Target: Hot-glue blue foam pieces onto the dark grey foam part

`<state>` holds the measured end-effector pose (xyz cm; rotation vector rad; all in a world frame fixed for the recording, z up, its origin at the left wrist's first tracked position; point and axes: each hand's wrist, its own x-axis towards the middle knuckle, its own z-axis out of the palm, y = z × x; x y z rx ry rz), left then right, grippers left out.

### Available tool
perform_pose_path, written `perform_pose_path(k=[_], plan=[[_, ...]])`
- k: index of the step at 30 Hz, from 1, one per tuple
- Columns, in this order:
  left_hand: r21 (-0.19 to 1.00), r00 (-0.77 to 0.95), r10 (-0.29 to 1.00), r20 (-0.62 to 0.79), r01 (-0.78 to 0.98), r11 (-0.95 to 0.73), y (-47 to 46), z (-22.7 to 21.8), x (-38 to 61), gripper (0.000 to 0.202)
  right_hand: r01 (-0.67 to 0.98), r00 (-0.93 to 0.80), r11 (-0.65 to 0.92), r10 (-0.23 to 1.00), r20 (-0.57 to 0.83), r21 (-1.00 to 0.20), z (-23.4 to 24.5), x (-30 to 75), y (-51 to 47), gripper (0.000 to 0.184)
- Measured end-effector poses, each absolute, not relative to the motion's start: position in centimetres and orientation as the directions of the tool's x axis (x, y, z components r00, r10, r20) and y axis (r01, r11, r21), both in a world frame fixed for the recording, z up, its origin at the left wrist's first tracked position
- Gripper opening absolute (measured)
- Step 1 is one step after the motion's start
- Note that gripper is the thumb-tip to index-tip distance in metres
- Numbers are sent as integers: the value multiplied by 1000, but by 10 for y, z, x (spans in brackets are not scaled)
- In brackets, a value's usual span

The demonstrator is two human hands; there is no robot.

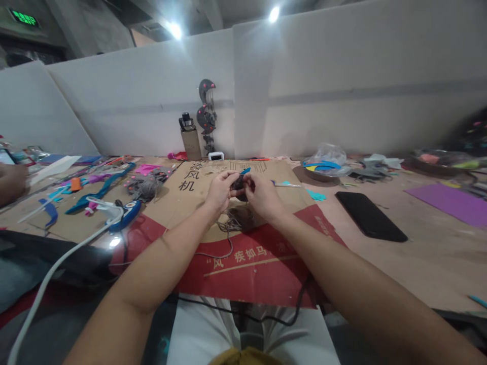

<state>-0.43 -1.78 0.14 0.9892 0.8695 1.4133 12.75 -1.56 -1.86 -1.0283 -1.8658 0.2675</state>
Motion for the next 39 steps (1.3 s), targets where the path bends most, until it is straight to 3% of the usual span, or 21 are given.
perform_pose_path(k=[17,23,34,39], plan=[[919,-157,983,96,-365,-149,-13,-1,-4,14,517,-189,595,781,596,-615,-15,122,-20,6],[920,-153,985,81,-369,-133,-17,2,-2,14,422,-195,559,825,531,-714,-18,125,-17,6],[925,-114,991,72,-365,-109,-15,5,-9,17,367,-217,496,868,446,-787,-10,142,-6,21],[912,-81,993,83,-395,-109,-11,8,-16,14,459,-247,485,874,418,-744,-4,144,-10,23]])
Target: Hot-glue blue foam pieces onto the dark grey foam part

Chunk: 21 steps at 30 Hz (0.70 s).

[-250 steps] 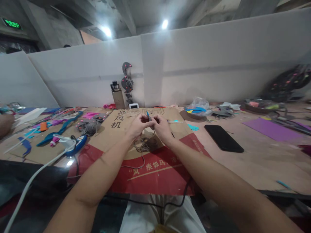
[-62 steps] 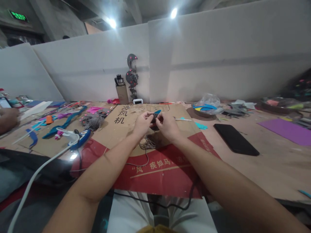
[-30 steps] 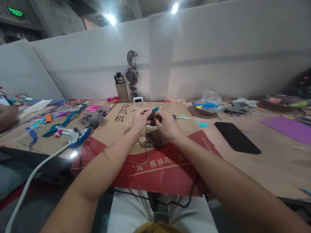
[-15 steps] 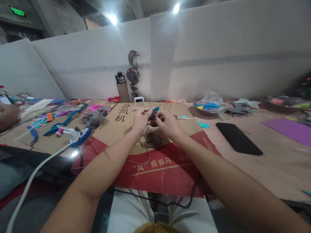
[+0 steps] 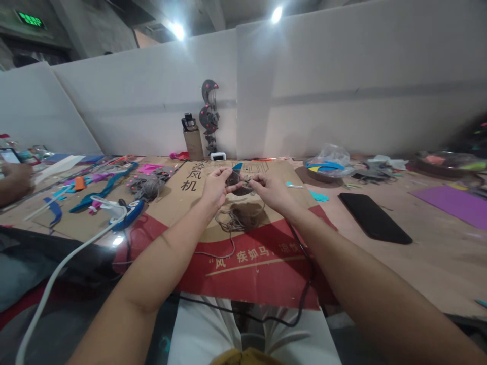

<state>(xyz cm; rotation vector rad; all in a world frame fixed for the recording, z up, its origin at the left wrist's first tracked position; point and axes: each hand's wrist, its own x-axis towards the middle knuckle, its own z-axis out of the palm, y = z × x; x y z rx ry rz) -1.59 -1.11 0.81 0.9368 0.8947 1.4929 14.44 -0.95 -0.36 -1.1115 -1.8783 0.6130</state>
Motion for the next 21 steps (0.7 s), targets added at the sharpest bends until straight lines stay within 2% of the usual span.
perform_pose_path(k=[3,5,7,10,13,16,21], plan=[[924,-100,988,114,-355,-143,-10,4,-15,15,432,-254,435,899,356,-790,-7,142,-10,18],[940,-107,980,167,-282,-191,-9,0,-13,18,348,-239,370,923,300,-861,-12,138,-8,12],[945,-106,964,242,-198,-259,-9,-3,-11,18,230,-188,314,943,274,-921,-17,133,-7,17],[923,-110,921,373,-54,-381,-10,-5,-11,14,72,-112,304,949,295,-950,-22,125,-8,32],[900,-124,892,434,26,-435,-11,-5,-11,11,14,-68,389,919,387,-921,-22,118,-12,32],[931,-151,928,339,-87,-354,-14,-4,-6,13,37,14,462,887,462,-886,-21,112,-17,25],[920,-131,978,164,-337,-200,-20,2,3,12,67,82,477,873,481,-876,-22,109,-19,16]])
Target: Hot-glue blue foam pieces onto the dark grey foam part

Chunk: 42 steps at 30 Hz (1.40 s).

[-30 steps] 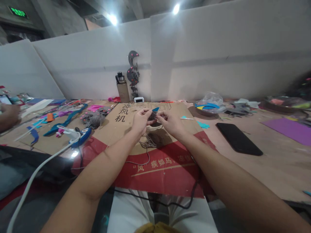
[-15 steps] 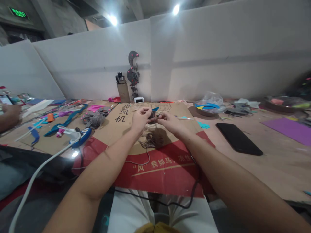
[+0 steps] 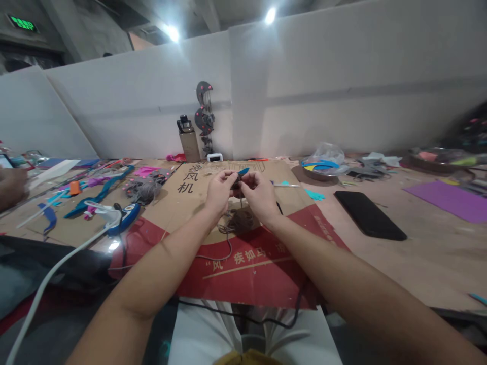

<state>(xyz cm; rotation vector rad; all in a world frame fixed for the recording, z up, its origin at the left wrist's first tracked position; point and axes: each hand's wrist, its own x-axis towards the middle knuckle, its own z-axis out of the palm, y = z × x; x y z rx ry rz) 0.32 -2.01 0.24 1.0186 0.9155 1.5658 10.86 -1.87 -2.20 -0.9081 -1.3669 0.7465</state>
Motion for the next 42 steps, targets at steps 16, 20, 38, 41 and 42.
perform_pose_path(k=[16,20,38,41,42], plan=[[912,-87,993,84,-395,-112,-21,6,1,13,249,0,520,844,537,-817,-23,116,-18,14],[913,-118,989,94,-387,-133,-21,6,0,11,282,-35,494,862,506,-822,-15,116,-24,7],[903,4,995,98,-421,-87,-22,6,-2,10,274,-20,476,872,490,-836,-14,123,-17,6],[903,-16,994,106,-418,-103,-23,8,-1,9,270,-27,484,868,495,-833,-11,123,-18,6],[903,-25,994,105,-415,-106,-23,8,-1,9,260,-30,482,870,492,-837,-11,122,-18,5]])
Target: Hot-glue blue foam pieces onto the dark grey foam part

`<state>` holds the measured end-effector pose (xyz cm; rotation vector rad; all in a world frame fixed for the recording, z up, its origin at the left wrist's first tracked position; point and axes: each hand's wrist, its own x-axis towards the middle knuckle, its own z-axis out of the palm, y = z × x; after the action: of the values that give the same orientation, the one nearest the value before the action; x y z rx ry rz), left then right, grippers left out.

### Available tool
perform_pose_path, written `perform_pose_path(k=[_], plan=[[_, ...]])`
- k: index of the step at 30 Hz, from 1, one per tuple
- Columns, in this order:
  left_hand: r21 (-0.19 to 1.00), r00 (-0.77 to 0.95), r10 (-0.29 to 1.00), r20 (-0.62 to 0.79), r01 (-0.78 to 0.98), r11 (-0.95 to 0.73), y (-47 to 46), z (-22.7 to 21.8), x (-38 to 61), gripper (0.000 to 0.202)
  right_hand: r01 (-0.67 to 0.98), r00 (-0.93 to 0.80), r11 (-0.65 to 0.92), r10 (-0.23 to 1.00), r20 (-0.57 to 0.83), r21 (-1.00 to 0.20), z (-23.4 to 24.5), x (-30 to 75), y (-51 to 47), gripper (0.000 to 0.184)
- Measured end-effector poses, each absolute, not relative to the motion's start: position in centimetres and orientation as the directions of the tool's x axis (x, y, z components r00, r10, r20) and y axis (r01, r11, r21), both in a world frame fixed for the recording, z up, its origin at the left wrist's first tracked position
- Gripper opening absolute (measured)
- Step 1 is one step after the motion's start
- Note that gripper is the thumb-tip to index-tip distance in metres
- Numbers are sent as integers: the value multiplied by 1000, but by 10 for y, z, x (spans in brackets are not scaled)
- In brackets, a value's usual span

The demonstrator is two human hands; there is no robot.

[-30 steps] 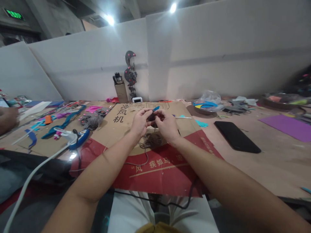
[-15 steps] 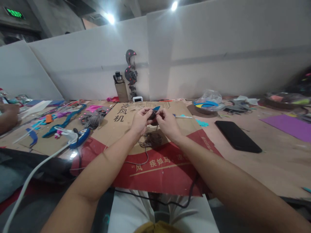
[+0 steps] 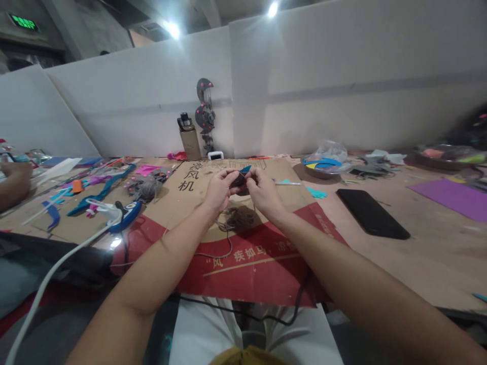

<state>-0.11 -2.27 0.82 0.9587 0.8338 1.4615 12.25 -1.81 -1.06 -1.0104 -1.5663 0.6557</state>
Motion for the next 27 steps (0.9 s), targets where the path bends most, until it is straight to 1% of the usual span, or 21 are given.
perform_pose_path(k=[2,5,8,17,27], plan=[[907,-32,995,98,-408,-103,-23,9,-1,11,226,-37,480,874,485,-848,-11,122,-18,3],[907,-22,995,93,-412,-93,-22,8,-2,11,187,-41,479,876,481,-857,-11,121,-18,10],[896,-24,995,96,-433,-97,-21,7,-2,9,195,-24,475,877,480,-858,-12,122,-18,14],[889,-51,994,94,-445,-107,-22,8,-1,8,148,55,490,863,502,-859,-11,125,-16,15],[891,-22,998,65,-448,-68,-23,9,0,9,187,118,483,854,507,-856,-12,128,-14,13]])
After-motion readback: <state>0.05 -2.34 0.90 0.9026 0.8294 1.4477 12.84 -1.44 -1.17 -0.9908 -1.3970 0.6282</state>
